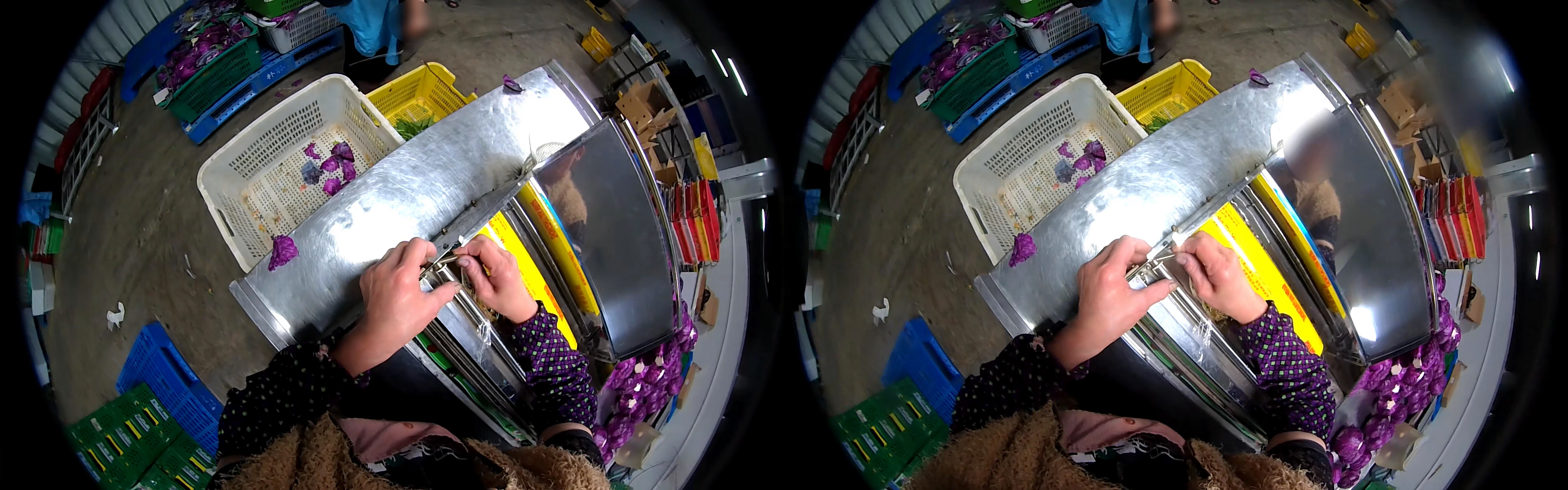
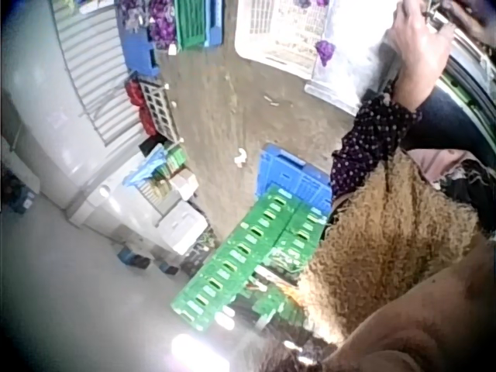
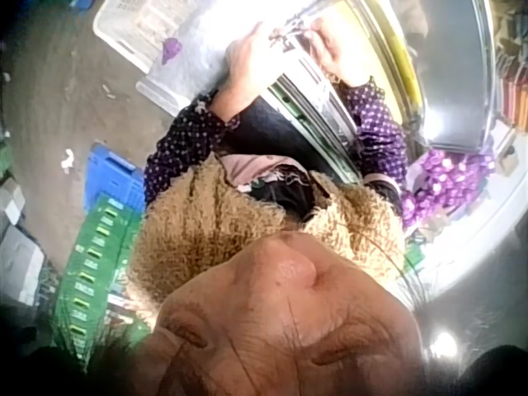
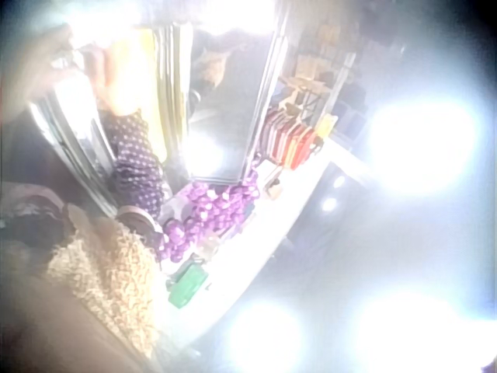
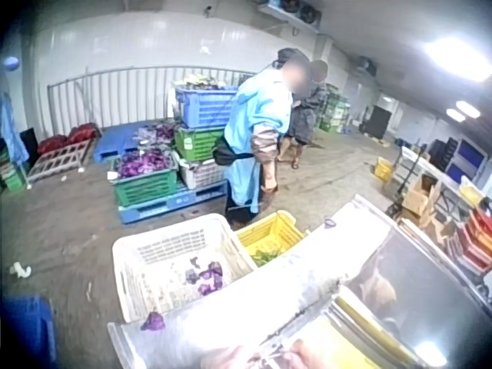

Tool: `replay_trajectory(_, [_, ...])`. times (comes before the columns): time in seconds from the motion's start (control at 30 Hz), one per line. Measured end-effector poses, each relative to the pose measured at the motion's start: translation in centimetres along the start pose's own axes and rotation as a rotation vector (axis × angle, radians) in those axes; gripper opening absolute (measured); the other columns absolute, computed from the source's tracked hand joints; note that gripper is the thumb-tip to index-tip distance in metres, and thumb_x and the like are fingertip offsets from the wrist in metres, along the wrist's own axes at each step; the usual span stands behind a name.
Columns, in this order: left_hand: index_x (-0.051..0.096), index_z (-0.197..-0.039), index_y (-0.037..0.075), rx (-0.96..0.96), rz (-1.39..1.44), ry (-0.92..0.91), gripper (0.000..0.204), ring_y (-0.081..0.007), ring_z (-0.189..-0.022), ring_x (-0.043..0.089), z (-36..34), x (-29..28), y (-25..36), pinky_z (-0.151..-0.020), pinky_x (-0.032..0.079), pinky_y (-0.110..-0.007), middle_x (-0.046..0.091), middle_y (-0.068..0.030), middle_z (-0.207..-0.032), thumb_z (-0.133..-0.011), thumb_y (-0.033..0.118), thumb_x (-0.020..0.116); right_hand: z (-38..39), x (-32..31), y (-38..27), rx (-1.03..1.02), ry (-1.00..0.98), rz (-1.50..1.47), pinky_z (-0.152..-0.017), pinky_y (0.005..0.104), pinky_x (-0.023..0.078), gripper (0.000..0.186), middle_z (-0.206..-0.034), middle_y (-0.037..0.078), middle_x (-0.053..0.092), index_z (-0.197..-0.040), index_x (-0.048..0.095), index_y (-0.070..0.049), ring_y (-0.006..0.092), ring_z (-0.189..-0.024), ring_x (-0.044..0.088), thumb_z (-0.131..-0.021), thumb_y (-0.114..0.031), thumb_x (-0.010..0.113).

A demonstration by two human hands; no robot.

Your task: The person uses their hands to repair a metal film-wrapping machine on a stainless steel table, attaching a metal spring and inserting a small pin into a slot while surrounded by red cabbages.

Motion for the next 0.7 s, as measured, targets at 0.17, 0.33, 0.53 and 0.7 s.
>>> replay_trajectory(0.17, [0.063, -0.1, 0.005, 0.023, 0.003, -0.048, 0.043, -0.024, -0.077, 0.066, -0.2, 0.1, 0.7, -0.065, 0.052, -0.032, 0.064, -0.0103, -0.085, -0.062, 0.012, 0.083, 0.0, -0.5, -0.7, -0.069, 0.062, -0.032, -0.066, 0.0327, 0.049, 0.009, -0.083, 0.014, 0.059, -0.094, 0.059, 0.001, 0.0286, -0.075, 0.062, -0.086, -0.001, 0.06])
replay_trajectory(0.33, [0.066, -0.099, 0.005, 0.197, -0.096, -0.098, 0.037, -0.0256, -0.082, 0.066, -0.8, 0.0, 1.9, -0.069, 0.052, -0.031, 0.064, -0.01, -0.093, -0.066, 0.009, 0.081, 1.7, 0.2, 2.4, 0.352, 0.061, -0.422, -0.057, 0.0216, 0.044, 0.009, -0.078, 0.003, 0.059, -0.098, 0.06, 0.001, 0.0066, -0.064, 0.054, -0.094, -0.006, 0.056])
replay_trajectory(0.53, [0.067, -0.088, 0.009, 0.559, -0.462, -0.053, 0.022, -0.0213, -0.071, 0.053, -1.2, 1.5, 5.7, -0.058, 0.043, -0.034, 0.054, -0.0057, -0.08, -0.067, 0.008, 0.075, 2.6, 0.5, 3.8, 0.373, 0.106, -0.677, -0.053, 0.0194, 0.041, 0.01, -0.074, 0.0, 0.054, -0.1, 0.058, 0.001, 0.0047, -0.06, 0.048, -0.097, -0.007, 0.052])
replay_trajectory(0.7, [0.055, -0.065, 0.011, 0.566, -0.856, -0.211, 0.017, -0.0229, -0.064, 0.059, -1.8, 3.9, 6.3, -0.056, 0.045, -0.035, 0.057, -0.0044, -0.069, -0.077, 0.017, 0.065, 2.5, 1.0, 3.4, 0.41, 0.128, -0.763, -0.051, 0.0201, 0.04, 0.012, -0.072, -0.001, 0.052, -0.099, 0.057, 0.0, 0.005, -0.057, 0.047, -0.098, -0.01, 0.05])
Point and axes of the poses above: each hand's wrist, its own z-axis away from the middle knuckle, its own x-axis out of the palm, y = z × x, the point moved 7 cm from there along -z, towards the middle knuckle
